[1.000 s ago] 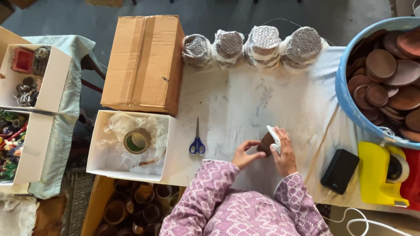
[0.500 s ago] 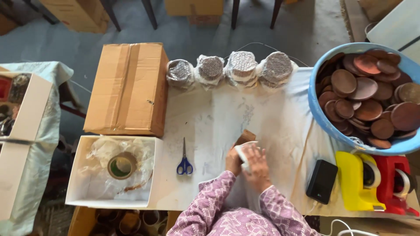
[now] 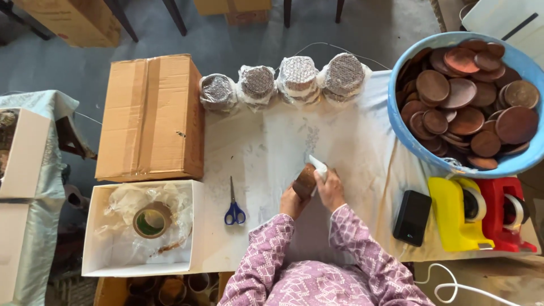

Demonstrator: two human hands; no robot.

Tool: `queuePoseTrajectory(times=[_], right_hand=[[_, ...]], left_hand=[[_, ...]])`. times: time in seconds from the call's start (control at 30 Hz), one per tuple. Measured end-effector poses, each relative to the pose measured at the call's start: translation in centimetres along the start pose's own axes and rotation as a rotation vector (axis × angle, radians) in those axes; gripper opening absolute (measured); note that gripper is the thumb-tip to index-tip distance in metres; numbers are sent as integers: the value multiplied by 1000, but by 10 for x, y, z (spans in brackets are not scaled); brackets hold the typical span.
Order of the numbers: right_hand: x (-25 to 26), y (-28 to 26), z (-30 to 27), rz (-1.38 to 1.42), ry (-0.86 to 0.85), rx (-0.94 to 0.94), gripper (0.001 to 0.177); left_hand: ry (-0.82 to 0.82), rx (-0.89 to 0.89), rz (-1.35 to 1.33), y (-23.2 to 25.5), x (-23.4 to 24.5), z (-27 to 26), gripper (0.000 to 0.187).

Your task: The recorder is wiping clay bowls with a cloth and organizing them on a workspace.

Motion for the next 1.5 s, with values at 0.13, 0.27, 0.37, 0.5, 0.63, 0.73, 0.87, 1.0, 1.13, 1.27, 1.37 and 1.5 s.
queuePoseTrajectory(times=[0.13, 0.27, 0.37, 0.5, 0.63, 0.73, 0.87, 1.0, 1.13, 1.27, 1.37, 1.5], right_hand=[[-22, -41, -46, -494, 174, 285, 61], [-64, -74, -85, -732, 24, 526, 86], [-74, -87, -87, -736, -60, 571, 90], [-68, -78, -65, -1010, 109, 454, 72], [-24, -59, -22, -804, 162, 311, 60], [-8, -9, 9, -126, 6, 75, 54], [-18, -34, -5, -264, 42, 137, 54], [-38, -97, -56, -753, 204, 462, 66], [-31, -92, -42, -711, 222, 483, 62], [1, -66, 1, -342, 73, 202, 49], [2, -45, 17, -26, 14, 140, 48], [-9, -59, -9, -261, 155, 291, 47]], left_hand=[[-31, 64, -2, -7, -13, -1, 43], [-69, 179, -89, -14, -24, -3, 46], [-100, 250, -181, -22, -24, -1, 48], [-146, 365, -325, -33, -29, -6, 50], [-108, 255, -88, -36, -37, -12, 38], [-11, 60, 102, -1, -17, -8, 30], [-30, -39, 138, -42, -37, -2, 28], [-125, 4, 163, -42, -32, 5, 26], [-157, 98, 81, -32, -27, 10, 29], [-126, 69, 163, -30, -30, 5, 27], [-83, 18, 135, -21, -20, 3, 25], [-128, 43, 98, -26, -17, 8, 30]])
Point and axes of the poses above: each hand's wrist, its own z-axis towards the middle knuckle, its own x-axis out of the back of the hand, y = z × x, the point moved 8 cm from there along z, towards the middle knuckle, and after that the axes turned 15 degrees about -y, right-handed, at the moved point
